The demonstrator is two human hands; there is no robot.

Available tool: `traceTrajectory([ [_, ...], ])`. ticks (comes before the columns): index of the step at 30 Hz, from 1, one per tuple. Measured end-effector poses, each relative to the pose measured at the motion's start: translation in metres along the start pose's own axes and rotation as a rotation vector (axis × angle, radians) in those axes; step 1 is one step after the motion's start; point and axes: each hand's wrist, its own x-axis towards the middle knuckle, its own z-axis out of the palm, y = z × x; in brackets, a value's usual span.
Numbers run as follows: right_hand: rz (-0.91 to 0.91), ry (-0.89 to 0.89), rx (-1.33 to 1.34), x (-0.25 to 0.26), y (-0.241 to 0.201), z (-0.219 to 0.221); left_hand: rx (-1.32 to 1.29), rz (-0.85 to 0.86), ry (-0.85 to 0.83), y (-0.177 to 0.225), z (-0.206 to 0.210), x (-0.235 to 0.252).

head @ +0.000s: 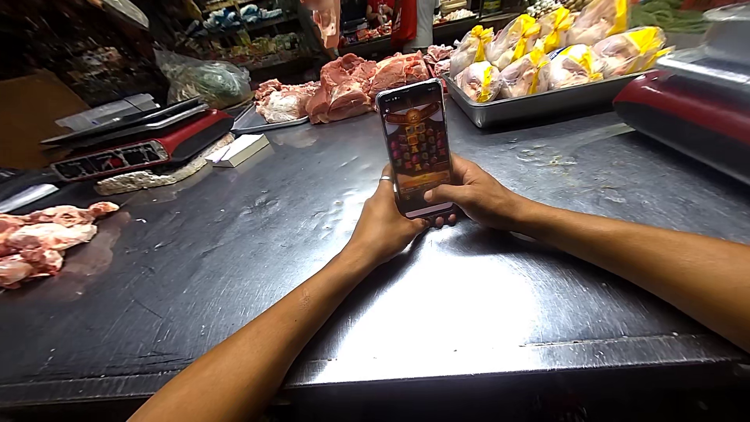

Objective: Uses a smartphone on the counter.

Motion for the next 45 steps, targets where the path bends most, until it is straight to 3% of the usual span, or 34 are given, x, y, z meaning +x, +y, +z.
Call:
traceTrajectory([
  [21, -0.017, -0.013, 0.028, 0.0001, 0.0014, -0.0003, 0.023, 0.073, -0.009, -0.0050, -0.0029, -0.0033],
  [45, -0.005, 0.014, 0.000, -0.0045, 0.0009, 0.0020, 0.004, 0.014, -0.001, -0.0021, 0.0004, -0.0016],
])
